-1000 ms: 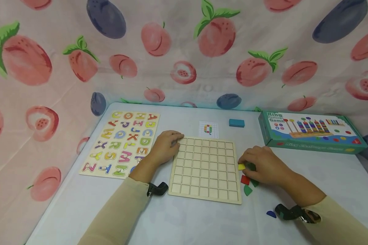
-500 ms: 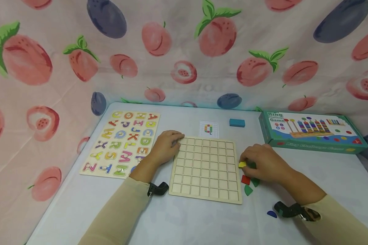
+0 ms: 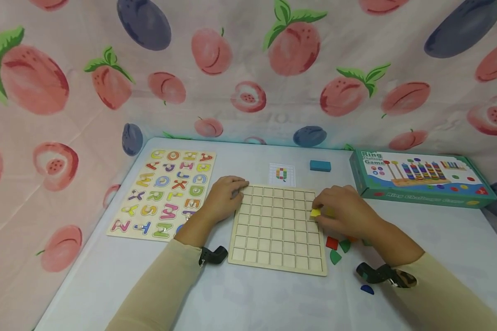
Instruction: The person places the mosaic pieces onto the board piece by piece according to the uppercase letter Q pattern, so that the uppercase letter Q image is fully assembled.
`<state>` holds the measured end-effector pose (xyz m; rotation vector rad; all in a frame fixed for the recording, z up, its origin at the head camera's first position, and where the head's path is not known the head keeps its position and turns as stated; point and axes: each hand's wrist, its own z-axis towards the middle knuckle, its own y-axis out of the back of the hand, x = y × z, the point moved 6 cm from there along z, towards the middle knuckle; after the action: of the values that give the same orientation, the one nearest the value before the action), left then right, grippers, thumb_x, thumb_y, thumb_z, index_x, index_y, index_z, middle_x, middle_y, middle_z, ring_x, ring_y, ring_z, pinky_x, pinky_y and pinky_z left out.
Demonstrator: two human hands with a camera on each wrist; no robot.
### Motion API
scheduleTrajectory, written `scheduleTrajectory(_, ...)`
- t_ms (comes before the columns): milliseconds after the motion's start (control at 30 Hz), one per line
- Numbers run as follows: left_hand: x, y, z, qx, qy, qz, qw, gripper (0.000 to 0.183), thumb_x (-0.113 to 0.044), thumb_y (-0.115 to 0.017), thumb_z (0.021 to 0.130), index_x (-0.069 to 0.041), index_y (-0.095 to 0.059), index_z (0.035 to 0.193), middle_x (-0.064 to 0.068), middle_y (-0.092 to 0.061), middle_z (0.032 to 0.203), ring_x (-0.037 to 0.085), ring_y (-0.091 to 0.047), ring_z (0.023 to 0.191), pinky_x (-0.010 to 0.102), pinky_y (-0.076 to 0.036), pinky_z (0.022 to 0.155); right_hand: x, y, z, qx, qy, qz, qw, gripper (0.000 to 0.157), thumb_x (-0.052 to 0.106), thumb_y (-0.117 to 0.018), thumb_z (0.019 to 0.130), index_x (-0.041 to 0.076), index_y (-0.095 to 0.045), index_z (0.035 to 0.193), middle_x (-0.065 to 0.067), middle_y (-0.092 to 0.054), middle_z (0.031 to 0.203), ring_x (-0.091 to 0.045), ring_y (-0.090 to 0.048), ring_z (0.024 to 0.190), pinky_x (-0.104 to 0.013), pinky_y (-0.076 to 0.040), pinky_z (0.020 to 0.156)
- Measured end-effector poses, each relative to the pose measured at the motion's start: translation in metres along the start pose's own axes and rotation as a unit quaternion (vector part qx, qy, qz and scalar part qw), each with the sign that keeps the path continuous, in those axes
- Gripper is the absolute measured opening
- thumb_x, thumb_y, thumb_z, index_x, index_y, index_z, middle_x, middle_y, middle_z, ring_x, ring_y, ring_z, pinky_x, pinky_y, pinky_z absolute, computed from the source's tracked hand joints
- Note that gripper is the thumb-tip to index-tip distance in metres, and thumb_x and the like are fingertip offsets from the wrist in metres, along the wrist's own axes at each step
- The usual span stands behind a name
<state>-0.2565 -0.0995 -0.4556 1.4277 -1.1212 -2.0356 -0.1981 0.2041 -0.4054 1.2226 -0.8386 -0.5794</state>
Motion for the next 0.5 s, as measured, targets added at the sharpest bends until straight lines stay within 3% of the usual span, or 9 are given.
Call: scheduleTrajectory(500,0.003,-0.001,0.001,-0.002,-0.005,0.001,1.0,0.039,-0.015,-0.06,0.104,-0.007,-0.07,0.141,0.009,-0.065,0.143,0.031,-0.051,0.143,0.046,-0.036,0.123,0.016,-0.017,0.045,-0.027,0.032,0.042,0.998,0.018,0.026,-0.078,0.087,0.019,-0.08,0.104,0.009,-0.073,0.101,-0.017,-0.064,0.094,-0.05,-0.045,0.088)
